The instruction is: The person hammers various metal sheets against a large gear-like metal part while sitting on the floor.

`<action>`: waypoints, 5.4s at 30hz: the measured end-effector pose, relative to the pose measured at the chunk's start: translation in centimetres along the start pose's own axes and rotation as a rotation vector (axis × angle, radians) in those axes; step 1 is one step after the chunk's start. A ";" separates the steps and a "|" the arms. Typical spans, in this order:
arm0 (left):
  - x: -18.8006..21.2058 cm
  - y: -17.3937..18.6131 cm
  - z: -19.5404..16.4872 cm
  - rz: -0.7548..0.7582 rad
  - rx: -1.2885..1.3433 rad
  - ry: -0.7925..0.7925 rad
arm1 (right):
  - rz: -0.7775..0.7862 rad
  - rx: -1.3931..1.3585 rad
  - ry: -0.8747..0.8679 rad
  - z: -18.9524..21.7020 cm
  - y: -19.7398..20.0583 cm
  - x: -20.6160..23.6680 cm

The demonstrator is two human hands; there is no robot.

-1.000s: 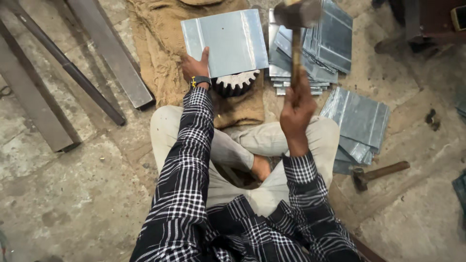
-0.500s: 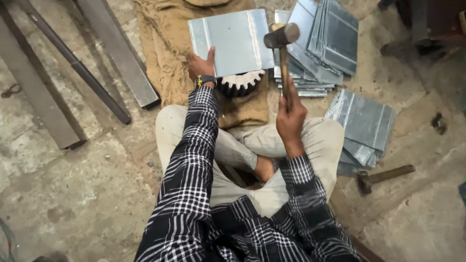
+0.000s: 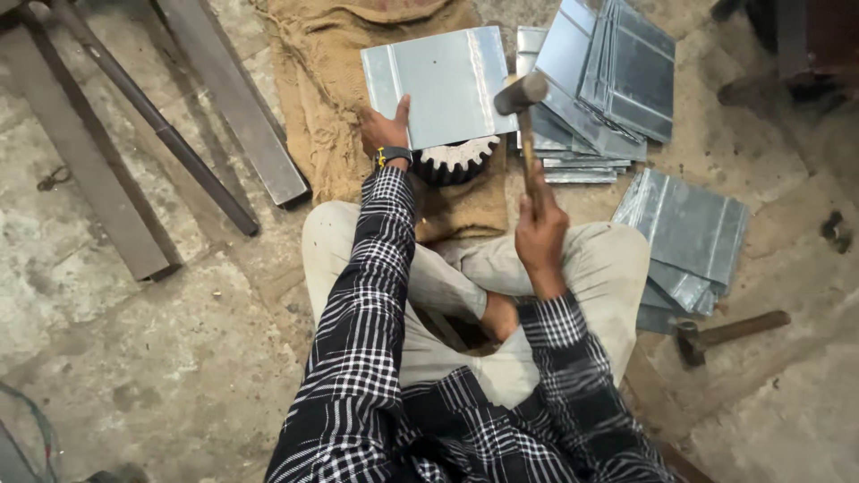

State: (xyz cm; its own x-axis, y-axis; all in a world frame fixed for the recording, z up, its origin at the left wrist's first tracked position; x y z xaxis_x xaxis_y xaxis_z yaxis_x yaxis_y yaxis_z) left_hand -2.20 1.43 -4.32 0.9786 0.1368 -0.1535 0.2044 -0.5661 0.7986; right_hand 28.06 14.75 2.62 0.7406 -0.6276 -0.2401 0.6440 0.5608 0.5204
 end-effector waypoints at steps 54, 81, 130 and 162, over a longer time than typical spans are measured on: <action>7.4 2.6 6.3 0.417 0.019 0.119 | 0.034 0.145 0.044 1.4 0.0 -0.8; 9.5 4.3 6.6 0.442 -0.057 0.107 | -0.105 0.048 0.116 4.2 0.6 -3.2; 3.5 3.9 6.6 0.225 -0.014 0.182 | 0.064 0.132 -0.118 1.3 -0.6 -1.5; -0.6 2.1 5.7 0.091 -0.077 0.160 | -0.040 -0.024 -0.125 -1.3 -0.3 -0.8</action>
State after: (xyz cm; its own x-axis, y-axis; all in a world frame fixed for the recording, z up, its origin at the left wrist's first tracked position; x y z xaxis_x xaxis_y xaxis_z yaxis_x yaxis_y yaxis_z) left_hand -2.24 -4.44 -5.85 0.9757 0.2188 0.0104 0.1074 -0.5192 0.8478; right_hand 27.51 15.76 1.56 0.6853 -0.7115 -0.1553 0.6782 0.5459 0.4920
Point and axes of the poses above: each hand's wrist, its own x-axis away from the middle knuckle, its own y-axis out of the back of the hand, z = x × y, the point moved 6 cm from there along -x, towards the middle knuckle, and after that the axes turned 4 degrees about z, right-handed, at the moved point
